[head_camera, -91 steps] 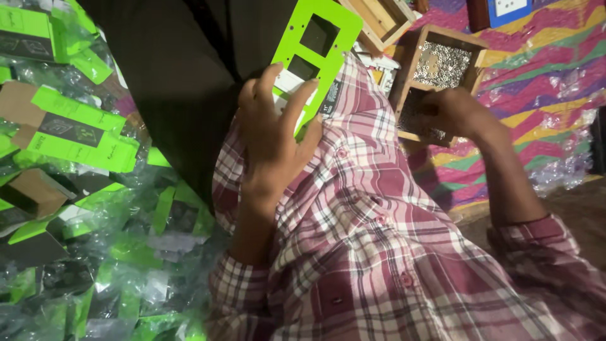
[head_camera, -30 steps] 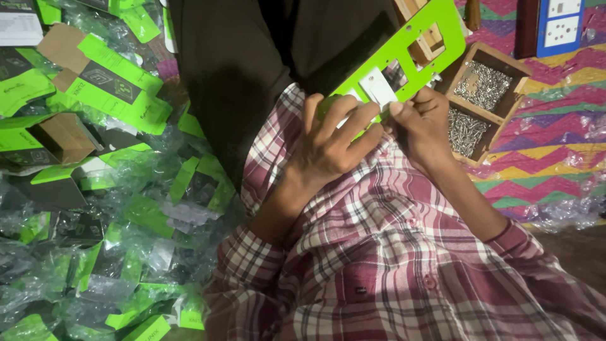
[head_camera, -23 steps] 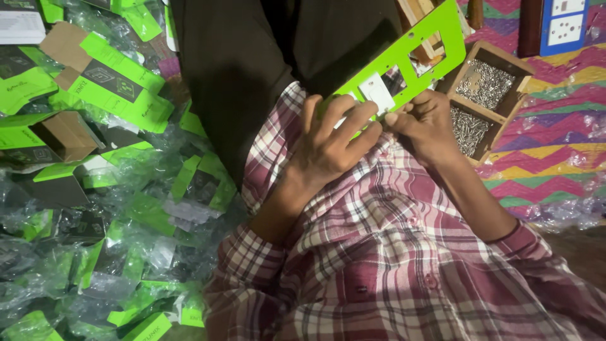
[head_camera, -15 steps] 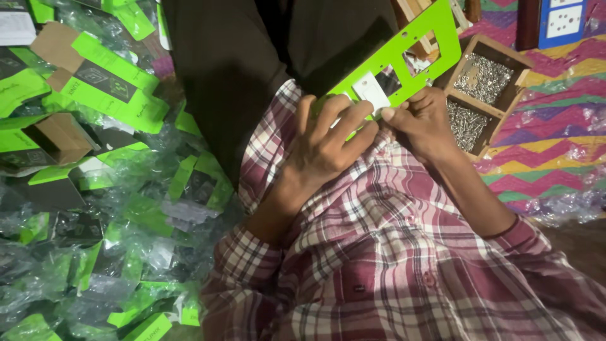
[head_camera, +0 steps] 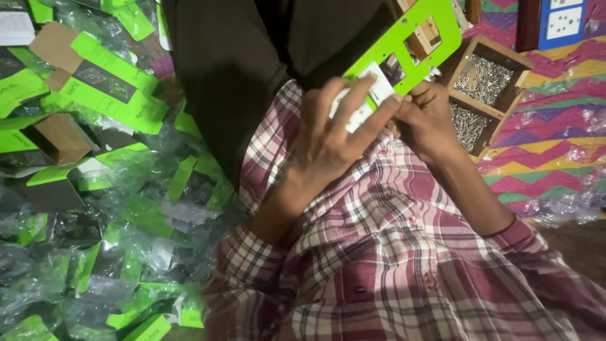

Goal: The person assembles electrical components by inserting white switches into blue and green plastic backplates and securing them with screws. They handle multiple backplates and switches, using a screwdriver to tighten the screws.

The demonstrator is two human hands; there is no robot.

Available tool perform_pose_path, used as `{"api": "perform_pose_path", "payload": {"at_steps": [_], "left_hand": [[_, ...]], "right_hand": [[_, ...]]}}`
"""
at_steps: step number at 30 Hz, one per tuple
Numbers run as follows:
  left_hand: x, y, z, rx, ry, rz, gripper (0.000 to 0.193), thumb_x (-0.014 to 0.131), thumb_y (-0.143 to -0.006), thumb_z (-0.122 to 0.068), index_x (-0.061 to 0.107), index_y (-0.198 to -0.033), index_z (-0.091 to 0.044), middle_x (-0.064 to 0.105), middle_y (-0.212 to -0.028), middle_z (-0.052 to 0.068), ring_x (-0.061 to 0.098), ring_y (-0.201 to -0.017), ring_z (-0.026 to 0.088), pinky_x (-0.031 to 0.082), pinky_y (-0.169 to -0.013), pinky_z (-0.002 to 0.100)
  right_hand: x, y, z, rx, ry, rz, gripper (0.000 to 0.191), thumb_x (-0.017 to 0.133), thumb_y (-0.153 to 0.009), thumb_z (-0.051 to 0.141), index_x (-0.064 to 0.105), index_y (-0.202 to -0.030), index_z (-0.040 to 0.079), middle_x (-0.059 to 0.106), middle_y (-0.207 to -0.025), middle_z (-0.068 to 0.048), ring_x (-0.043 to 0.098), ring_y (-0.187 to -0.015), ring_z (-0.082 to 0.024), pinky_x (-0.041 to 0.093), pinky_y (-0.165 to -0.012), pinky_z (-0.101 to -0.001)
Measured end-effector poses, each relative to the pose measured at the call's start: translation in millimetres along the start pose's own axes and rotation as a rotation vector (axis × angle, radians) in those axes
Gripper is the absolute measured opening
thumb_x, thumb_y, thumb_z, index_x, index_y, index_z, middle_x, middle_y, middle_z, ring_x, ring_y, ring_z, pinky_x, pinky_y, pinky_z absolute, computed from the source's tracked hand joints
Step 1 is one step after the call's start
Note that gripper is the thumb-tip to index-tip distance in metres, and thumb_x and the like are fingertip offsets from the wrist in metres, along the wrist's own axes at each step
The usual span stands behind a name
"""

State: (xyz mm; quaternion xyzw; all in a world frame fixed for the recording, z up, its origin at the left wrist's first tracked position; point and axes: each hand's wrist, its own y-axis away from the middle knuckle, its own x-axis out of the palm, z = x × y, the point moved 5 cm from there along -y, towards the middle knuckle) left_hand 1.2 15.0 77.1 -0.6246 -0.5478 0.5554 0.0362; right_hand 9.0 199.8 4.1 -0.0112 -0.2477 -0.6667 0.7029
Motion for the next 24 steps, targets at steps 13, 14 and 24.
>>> {"api": "perform_pose_path", "payload": {"at_steps": [13,14,24], "left_hand": [[-23,-17,16,-0.573,0.432,0.209,0.059,0.089,-0.089,-0.025,0.057,-0.134,-0.005,0.072,-0.115,0.014,0.076,-0.097,0.027,0.061,-0.081,0.036],[-21,-16,18,-0.606,0.449,0.210,0.056,0.088,-0.087,-0.025,0.059,-0.131,-0.004,0.072,-0.112,0.014,0.076,-0.096,0.028,0.061,-0.080,0.037],[-17,-10,12,-0.573,0.406,0.101,0.046,0.086,-0.084,-0.016,0.062,-0.122,-0.005,0.071,-0.106,0.014,0.074,-0.091,0.032,0.059,-0.079,0.040]], "right_hand": [[4,18,7,-0.263,0.311,-0.013,0.026,0.081,-0.096,0.020,0.069,-0.103,-0.002,0.071,-0.095,-0.006,0.066,-0.080,-0.011,0.054,-0.073,-0.0244],[4,17,5,-0.236,0.312,-0.019,0.027,0.081,-0.095,0.020,0.069,-0.104,-0.002,0.071,-0.096,-0.006,0.067,-0.078,-0.011,0.054,-0.072,-0.0244],[3,12,-5,-0.077,0.226,0.044,0.033,0.080,-0.096,0.023,0.070,-0.114,-0.002,0.075,-0.102,-0.006,0.069,-0.088,-0.011,0.057,-0.079,-0.0258]]}}
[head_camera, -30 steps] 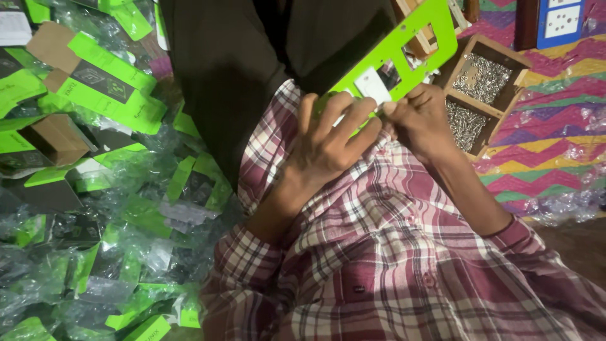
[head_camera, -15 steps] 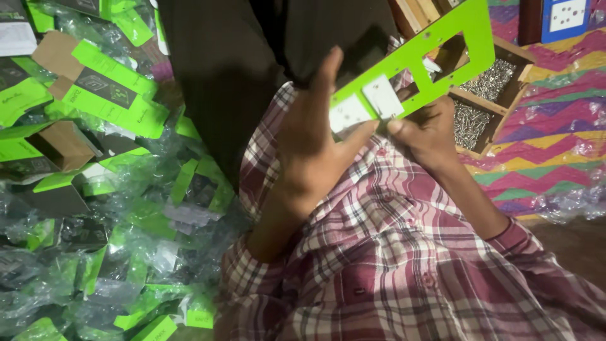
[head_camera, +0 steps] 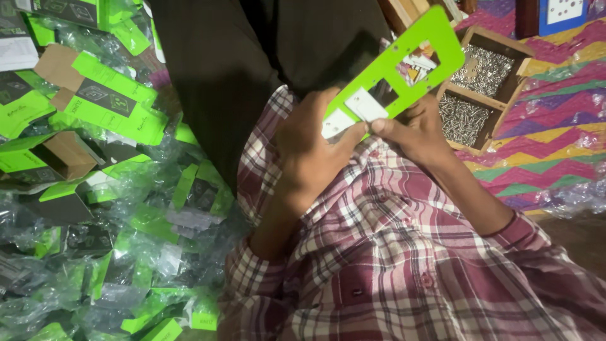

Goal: The person assembles electrical components by inserting white switches into blue and green plastic backplates and securing them with screws. They handle multiple backplates and switches, using a screwdriver to tighten the screws.

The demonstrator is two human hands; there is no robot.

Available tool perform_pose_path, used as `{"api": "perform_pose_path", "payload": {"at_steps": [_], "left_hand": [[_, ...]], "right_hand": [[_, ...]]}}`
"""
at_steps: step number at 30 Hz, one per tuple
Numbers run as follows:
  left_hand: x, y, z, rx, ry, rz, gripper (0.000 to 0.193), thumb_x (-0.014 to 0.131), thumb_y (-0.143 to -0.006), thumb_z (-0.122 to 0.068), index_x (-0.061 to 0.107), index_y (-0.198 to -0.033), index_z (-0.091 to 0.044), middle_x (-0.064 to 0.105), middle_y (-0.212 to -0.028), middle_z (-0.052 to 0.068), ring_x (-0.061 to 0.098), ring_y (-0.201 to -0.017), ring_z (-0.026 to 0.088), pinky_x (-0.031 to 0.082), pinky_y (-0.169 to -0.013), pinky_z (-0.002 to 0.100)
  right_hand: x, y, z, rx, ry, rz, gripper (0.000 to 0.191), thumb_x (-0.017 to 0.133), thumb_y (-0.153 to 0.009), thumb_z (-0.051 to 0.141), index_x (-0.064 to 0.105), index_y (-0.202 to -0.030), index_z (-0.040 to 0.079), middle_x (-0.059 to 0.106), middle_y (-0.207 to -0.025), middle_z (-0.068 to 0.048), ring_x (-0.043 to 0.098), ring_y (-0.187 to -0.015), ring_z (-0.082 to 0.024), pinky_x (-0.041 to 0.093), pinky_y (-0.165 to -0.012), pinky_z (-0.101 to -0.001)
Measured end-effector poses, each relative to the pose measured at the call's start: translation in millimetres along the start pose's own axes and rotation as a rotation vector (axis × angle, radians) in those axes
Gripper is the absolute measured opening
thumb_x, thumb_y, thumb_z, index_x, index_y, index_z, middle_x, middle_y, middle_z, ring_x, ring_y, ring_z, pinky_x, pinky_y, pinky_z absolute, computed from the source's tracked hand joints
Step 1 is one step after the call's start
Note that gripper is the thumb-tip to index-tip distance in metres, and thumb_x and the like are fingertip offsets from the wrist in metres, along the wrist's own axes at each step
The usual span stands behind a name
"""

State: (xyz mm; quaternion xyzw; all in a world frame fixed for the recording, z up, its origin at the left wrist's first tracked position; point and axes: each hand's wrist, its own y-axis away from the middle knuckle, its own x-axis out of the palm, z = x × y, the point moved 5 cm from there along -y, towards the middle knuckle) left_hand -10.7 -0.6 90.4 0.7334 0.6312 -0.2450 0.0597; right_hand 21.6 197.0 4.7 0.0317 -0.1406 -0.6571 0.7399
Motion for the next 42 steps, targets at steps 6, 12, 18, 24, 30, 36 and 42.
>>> {"api": "perform_pose_path", "payload": {"at_steps": [6,12,18,24,30,36,42], "left_hand": [[-12,-9,-4,-0.104,0.004,0.147,0.032,0.089,-0.084,-0.018,0.068,-0.105,-0.007,0.073,-0.095,0.012,0.074,-0.083,0.030,0.057,-0.072,0.038],[-13,-16,43,-0.578,0.455,0.279,0.024,0.080,-0.083,-0.012,0.068,-0.103,-0.003,0.074,-0.090,0.007,0.071,-0.081,0.017,0.057,-0.071,0.032],[5,-14,73,-0.680,1.058,0.203,0.052,0.076,-0.084,-0.003,0.052,-0.129,0.001,0.067,-0.111,0.011,0.069,-0.098,0.020,0.059,-0.086,0.036],[7,-8,91,-0.671,1.214,0.196,0.068,0.073,-0.086,-0.004,0.050,-0.149,0.005,0.066,-0.124,0.015,0.066,-0.112,0.023,0.055,-0.099,0.038],[17,0,94,-0.733,1.195,0.184,0.060,0.073,-0.086,-0.004,0.051,-0.142,0.000,0.066,-0.120,0.015,0.068,-0.110,0.025,0.058,-0.095,0.040],[7,-11,78,-0.375,1.266,0.219,0.050,0.074,-0.090,-0.004,0.049,-0.133,-0.005,0.067,-0.117,0.015,0.071,-0.110,0.027,0.061,-0.094,0.042],[-40,-16,62,-0.090,0.424,-0.018,0.043,0.068,-0.102,-0.006,0.052,-0.142,-0.003,0.069,-0.128,0.013,0.071,-0.118,0.025,0.057,-0.101,0.036]], "right_hand": [[-24,1,0,-0.115,0.009,0.119,0.045,0.080,-0.097,0.035,0.069,-0.121,-0.002,0.073,-0.112,-0.004,0.068,-0.100,-0.010,0.056,-0.090,-0.0261],[-136,25,3,0.305,0.921,-0.261,0.039,0.075,-0.103,0.035,0.076,-0.096,-0.004,0.066,-0.068,-0.013,0.055,-0.061,-0.017,0.041,-0.059,-0.0375],[-179,16,4,0.242,1.102,-0.166,0.033,0.072,-0.100,0.029,0.077,-0.099,-0.003,0.070,-0.074,-0.016,0.064,-0.062,-0.020,0.049,-0.059,-0.0385],[-193,-5,25,0.195,1.012,-0.405,0.031,0.073,-0.100,0.026,0.074,-0.115,-0.001,0.071,-0.087,-0.013,0.070,-0.071,-0.020,0.054,-0.062,-0.0356],[-177,-105,35,-0.220,1.080,-0.423,0.026,0.077,-0.098,0.014,0.072,-0.115,-0.005,0.075,-0.105,-0.019,0.075,-0.089,-0.031,0.058,-0.075,-0.0408],[-175,-141,31,-0.246,1.310,-0.515,0.013,0.070,-0.091,0.006,0.067,-0.101,-0.002,0.071,-0.094,-0.023,0.071,-0.088,-0.040,0.055,-0.076,-0.0473],[-140,-50,88,-0.425,0.779,-0.641,0.028,0.062,-0.112,0.023,0.062,-0.127,-0.001,0.067,-0.100,-0.004,0.064,-0.085,-0.011,0.047,-0.070,-0.0302]]}}
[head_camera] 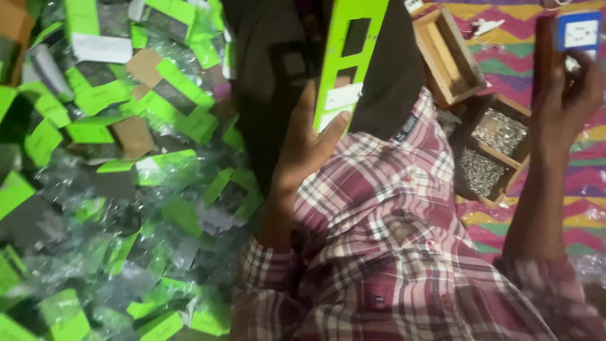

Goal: The person assembles electrical components by inserting white switches into blue and green plastic backplates and securing them with screws. They handle multiple backplates and switches, using a screwdriver to tighten the screws.

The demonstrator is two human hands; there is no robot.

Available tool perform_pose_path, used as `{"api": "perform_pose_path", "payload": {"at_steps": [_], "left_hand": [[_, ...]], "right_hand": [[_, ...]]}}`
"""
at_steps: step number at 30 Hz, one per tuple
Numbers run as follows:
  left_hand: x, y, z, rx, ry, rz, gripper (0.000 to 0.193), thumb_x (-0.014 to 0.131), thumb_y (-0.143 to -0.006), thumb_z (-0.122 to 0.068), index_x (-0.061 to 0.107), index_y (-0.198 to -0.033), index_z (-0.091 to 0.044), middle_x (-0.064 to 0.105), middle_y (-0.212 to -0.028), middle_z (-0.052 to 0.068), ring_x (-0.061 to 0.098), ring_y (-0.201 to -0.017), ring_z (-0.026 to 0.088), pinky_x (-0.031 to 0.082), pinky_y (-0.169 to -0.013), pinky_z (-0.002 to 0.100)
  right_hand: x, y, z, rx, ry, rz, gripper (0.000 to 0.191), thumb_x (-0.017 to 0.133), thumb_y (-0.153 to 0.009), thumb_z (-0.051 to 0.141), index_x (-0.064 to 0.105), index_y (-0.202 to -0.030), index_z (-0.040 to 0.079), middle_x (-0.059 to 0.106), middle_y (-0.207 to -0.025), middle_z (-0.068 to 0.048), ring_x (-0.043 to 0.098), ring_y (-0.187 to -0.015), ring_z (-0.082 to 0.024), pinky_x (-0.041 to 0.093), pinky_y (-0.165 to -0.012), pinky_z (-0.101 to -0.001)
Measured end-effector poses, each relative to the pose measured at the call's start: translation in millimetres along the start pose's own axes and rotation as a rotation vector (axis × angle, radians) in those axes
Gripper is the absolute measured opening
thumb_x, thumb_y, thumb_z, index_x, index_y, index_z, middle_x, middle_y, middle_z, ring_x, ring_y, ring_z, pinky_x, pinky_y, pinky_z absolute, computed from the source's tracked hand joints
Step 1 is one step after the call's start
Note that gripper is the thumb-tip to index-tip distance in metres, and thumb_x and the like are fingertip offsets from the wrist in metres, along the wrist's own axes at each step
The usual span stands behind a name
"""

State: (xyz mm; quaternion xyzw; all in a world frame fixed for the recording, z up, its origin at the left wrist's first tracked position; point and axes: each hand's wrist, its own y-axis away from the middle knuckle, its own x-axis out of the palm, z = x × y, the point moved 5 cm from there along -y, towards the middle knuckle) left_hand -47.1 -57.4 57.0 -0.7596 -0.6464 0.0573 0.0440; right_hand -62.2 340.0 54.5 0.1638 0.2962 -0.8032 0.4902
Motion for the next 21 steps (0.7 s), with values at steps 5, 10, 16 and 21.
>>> {"api": "perform_pose_path", "payload": {"at_steps": [5,10,16,21], "left_hand": [[-22,-7,6,-0.124,-0.162,0.061,0.043,0.062,-0.098,-0.005,0.054,-0.140,-0.004,0.073,-0.121,0.012,0.073,-0.113,0.020,0.058,-0.096,0.034],[-9,-6,27,-0.101,-0.046,0.180,0.043,0.063,-0.099,-0.004,0.052,-0.140,-0.003,0.070,-0.121,0.014,0.069,-0.113,0.021,0.055,-0.099,0.034],[-7,-9,49,-0.149,-0.006,0.153,0.041,0.062,-0.097,-0.003,0.054,-0.138,-0.003,0.069,-0.116,0.011,0.069,-0.107,0.019,0.056,-0.095,0.033],[-8,-10,49,-0.178,0.031,0.160,0.041,0.063,-0.097,-0.004,0.055,-0.137,-0.003,0.069,-0.115,0.011,0.069,-0.106,0.018,0.057,-0.092,0.033]], "right_hand": [[60,106,98,-0.369,-0.044,0.329,0.017,0.065,-0.110,0.007,0.074,-0.124,0.005,0.073,-0.109,-0.011,0.066,-0.092,-0.019,0.051,-0.084,-0.0315],[97,114,109,-0.479,-0.047,0.344,0.029,0.077,-0.098,-0.005,0.075,-0.126,0.002,0.065,-0.102,-0.010,0.057,-0.092,-0.024,0.042,-0.077,-0.0365],[89,113,107,-0.434,-0.060,0.334,0.037,0.084,-0.097,-0.008,0.075,-0.127,0.011,0.065,-0.108,-0.009,0.056,-0.094,-0.024,0.045,-0.078,-0.0331],[94,112,108,-0.452,-0.012,0.375,0.039,0.084,-0.094,-0.006,0.077,-0.127,0.014,0.066,-0.107,-0.007,0.056,-0.098,-0.025,0.044,-0.081,-0.0359]]}}
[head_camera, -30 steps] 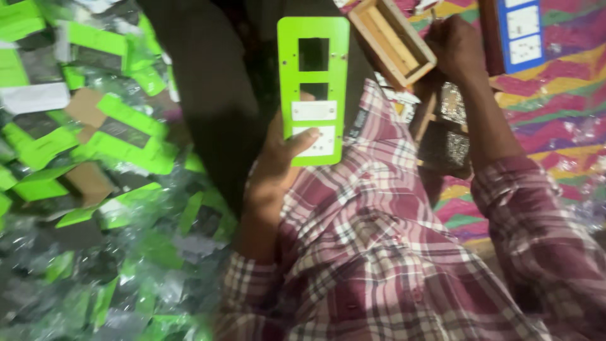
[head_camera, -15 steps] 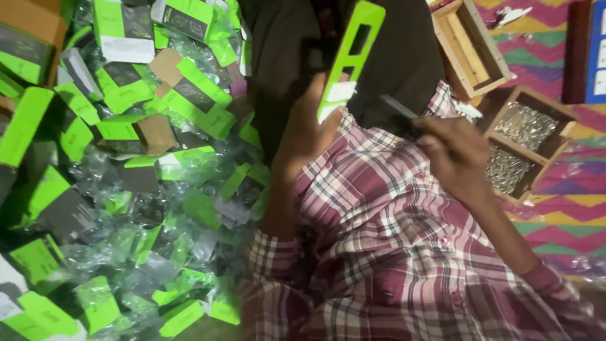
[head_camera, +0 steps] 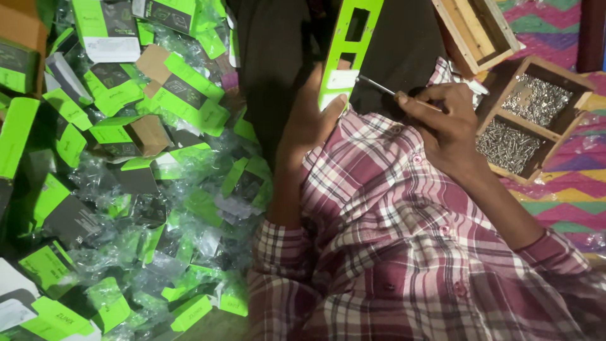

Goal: The person assembles electrical components by inserting white switches into blue and green plastic backplates and securing them with screws. They handle multiple backplates and switches, using a screwdriver to tighten the screws.

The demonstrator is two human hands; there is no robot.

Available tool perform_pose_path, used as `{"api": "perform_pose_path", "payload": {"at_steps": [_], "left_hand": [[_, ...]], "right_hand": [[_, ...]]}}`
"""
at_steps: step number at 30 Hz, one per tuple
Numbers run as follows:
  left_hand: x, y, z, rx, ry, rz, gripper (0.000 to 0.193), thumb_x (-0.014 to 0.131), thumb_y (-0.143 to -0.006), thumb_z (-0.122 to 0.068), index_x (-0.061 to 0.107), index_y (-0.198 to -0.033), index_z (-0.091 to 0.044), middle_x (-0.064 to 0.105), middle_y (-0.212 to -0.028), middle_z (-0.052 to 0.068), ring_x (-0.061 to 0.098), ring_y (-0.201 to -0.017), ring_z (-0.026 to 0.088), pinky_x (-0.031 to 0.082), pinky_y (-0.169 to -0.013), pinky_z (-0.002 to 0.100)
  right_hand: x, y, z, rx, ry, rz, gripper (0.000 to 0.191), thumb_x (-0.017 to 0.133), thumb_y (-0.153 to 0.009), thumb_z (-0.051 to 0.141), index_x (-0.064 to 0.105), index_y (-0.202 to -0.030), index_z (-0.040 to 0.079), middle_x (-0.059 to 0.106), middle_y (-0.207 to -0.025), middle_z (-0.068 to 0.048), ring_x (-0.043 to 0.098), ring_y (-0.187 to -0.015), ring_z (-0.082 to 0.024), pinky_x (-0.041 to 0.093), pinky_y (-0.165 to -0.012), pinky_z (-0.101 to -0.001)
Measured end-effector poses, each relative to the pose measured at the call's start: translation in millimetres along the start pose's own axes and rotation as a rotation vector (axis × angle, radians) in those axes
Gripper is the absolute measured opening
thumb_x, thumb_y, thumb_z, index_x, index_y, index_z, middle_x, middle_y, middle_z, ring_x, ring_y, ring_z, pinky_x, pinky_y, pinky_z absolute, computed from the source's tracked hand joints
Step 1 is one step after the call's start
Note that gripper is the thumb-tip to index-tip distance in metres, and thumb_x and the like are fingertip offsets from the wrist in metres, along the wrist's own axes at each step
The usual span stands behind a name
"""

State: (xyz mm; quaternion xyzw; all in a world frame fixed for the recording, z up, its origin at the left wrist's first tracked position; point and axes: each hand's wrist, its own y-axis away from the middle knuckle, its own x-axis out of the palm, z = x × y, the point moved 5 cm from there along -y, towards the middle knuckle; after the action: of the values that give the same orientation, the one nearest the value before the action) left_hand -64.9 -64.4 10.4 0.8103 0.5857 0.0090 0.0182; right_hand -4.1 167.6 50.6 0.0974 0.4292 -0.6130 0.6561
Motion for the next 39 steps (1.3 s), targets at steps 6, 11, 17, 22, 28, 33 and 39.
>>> {"api": "perform_pose_path", "payload": {"at_steps": [6,11,17,22,28,33,39], "left_hand": [[1,2,-7,-0.004,-0.074,-0.002,0.039,0.063,-0.097,-0.004,0.055,-0.135,-0.004,0.071,-0.111,0.010,0.070,-0.102,0.017,0.057,-0.090,0.032],[1,2,-13,0.010,-0.098,-0.009,0.038,0.063,-0.097,-0.005,0.056,-0.134,-0.004,0.071,-0.112,0.011,0.071,-0.103,0.018,0.057,-0.090,0.032],[2,2,-16,0.019,-0.119,-0.012,0.039,0.063,-0.097,-0.006,0.056,-0.134,-0.004,0.072,-0.113,0.012,0.072,-0.104,0.019,0.058,-0.091,0.032],[2,2,-17,0.006,-0.115,-0.009,0.038,0.063,-0.097,-0.007,0.056,-0.134,-0.005,0.072,-0.112,0.012,0.072,-0.102,0.020,0.058,-0.090,0.033],[3,2,-19,0.022,-0.135,-0.012,0.037,0.063,-0.097,-0.006,0.057,-0.133,-0.005,0.072,-0.112,0.012,0.073,-0.103,0.020,0.058,-0.091,0.033],[4,2,-21,0.037,-0.169,-0.006,0.040,0.063,-0.096,-0.005,0.055,-0.135,-0.005,0.073,-0.117,0.014,0.074,-0.109,0.022,0.057,-0.095,0.034],[4,2,-19,0.031,-0.193,-0.011,0.039,0.062,-0.097,-0.004,0.056,-0.135,-0.005,0.073,-0.118,0.014,0.074,-0.111,0.023,0.057,-0.096,0.034]], "right_hand": [[0,-2,-1,-0.023,0.021,0.033,0.033,0.083,-0.095,-0.002,0.078,-0.124,0.013,0.067,-0.103,-0.005,0.055,-0.098,-0.024,0.040,-0.081,-0.0361],[1,-1,-3,-0.011,0.017,0.061,0.035,0.082,-0.093,-0.002,0.078,-0.125,0.011,0.066,-0.101,-0.005,0.052,-0.096,-0.024,0.037,-0.084,-0.0373],[-1,0,-4,-0.004,-0.006,0.059,0.034,0.082,-0.095,-0.002,0.077,-0.127,0.007,0.066,-0.102,-0.006,0.051,-0.097,-0.024,0.038,-0.087,-0.0379],[-2,0,-2,0.002,-0.025,0.040,0.034,0.082,-0.095,-0.004,0.077,-0.127,0.005,0.064,-0.101,-0.007,0.053,-0.101,-0.025,0.041,-0.084,-0.0363],[-4,1,0,0.008,-0.013,0.030,0.038,0.081,-0.093,-0.007,0.076,-0.128,0.007,0.064,-0.104,-0.007,0.053,-0.098,-0.025,0.042,-0.085,-0.0364],[-3,1,0,-0.008,0.015,0.048,0.043,0.081,-0.088,-0.008,0.077,-0.129,0.008,0.065,-0.103,-0.006,0.051,-0.100,-0.026,0.041,-0.083,-0.0362],[-4,4,-1,-0.033,0.026,0.044,0.043,0.082,-0.089,-0.007,0.077,-0.128,0.010,0.064,-0.101,-0.006,0.050,-0.099,-0.025,0.039,-0.083,-0.0369]]}}
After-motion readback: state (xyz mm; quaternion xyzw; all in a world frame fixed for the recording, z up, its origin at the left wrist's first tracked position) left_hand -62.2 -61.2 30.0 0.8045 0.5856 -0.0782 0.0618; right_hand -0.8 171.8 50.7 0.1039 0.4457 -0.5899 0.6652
